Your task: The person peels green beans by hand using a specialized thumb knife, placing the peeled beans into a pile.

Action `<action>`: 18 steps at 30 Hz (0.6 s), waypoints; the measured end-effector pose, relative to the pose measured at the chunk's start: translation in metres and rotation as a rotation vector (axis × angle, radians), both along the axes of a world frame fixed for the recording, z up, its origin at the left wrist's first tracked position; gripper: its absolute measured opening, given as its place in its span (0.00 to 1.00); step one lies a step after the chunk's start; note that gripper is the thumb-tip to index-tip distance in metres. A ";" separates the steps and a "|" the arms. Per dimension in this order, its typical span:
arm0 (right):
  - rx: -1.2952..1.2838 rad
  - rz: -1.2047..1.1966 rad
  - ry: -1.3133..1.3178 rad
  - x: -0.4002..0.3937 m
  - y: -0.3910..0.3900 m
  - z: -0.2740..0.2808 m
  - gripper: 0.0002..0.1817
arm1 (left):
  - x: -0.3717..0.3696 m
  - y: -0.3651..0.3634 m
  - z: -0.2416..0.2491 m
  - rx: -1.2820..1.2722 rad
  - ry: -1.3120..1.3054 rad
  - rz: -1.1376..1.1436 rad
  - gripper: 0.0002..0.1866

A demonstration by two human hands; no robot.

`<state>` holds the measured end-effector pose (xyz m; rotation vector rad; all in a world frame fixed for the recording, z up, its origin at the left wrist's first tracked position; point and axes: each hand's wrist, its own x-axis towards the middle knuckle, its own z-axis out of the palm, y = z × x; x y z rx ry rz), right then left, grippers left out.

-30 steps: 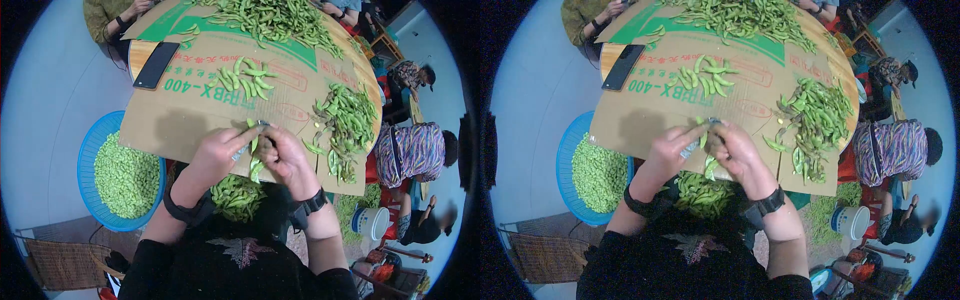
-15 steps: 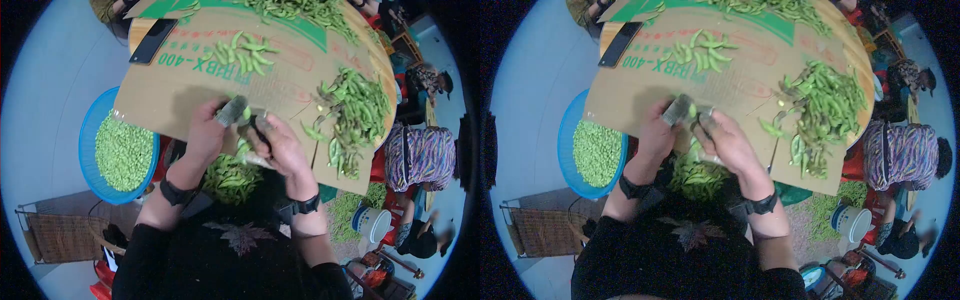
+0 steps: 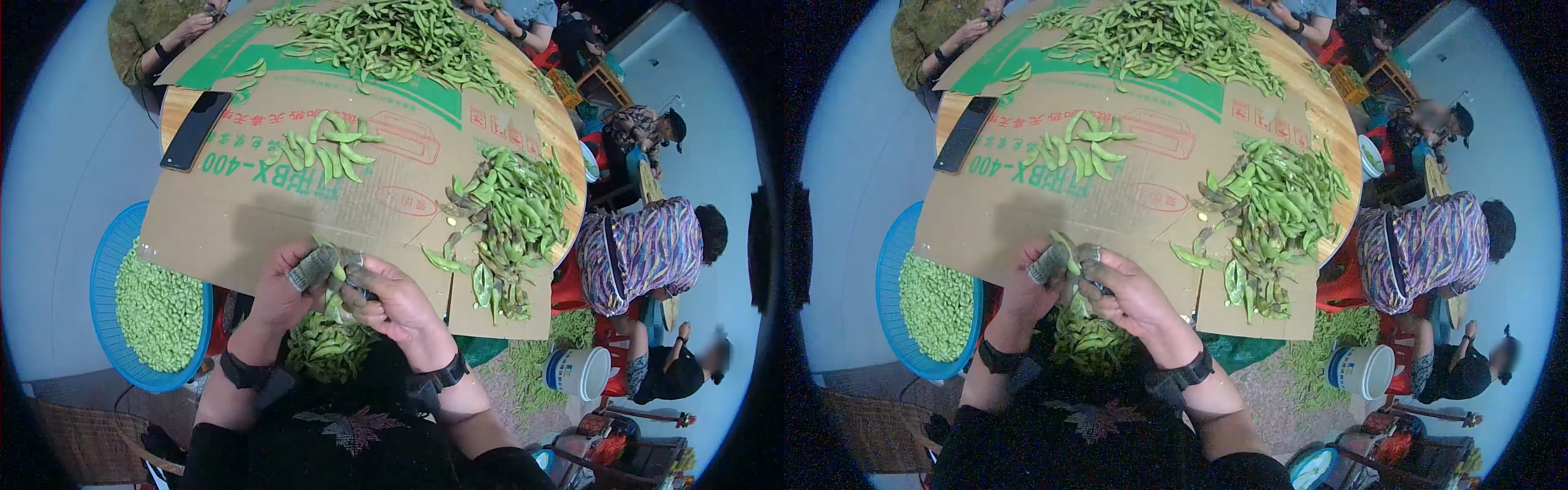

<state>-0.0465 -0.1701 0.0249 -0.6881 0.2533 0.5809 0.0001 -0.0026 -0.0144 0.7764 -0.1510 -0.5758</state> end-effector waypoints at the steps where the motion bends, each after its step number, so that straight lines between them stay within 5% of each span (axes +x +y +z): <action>1: -0.130 -0.033 -0.088 -0.001 0.003 -0.003 0.08 | -0.001 -0.001 0.000 0.083 -0.065 0.047 0.02; 6: -1.100 -0.229 -0.737 0.000 0.015 -0.034 0.08 | -0.006 -0.020 0.020 0.620 -0.388 0.280 0.06; 10: -0.587 -0.224 -0.349 0.004 0.013 -0.013 0.08 | 0.005 -0.017 0.011 0.436 -0.473 0.267 0.09; 15: -0.013 -0.097 -0.114 0.002 0.000 -0.012 0.08 | 0.013 0.002 0.007 0.072 -0.188 -0.037 0.16; 18: -0.735 0.054 -0.321 0.005 -0.005 -0.003 0.09 | 0.014 0.005 0.003 0.044 -0.155 -0.069 0.20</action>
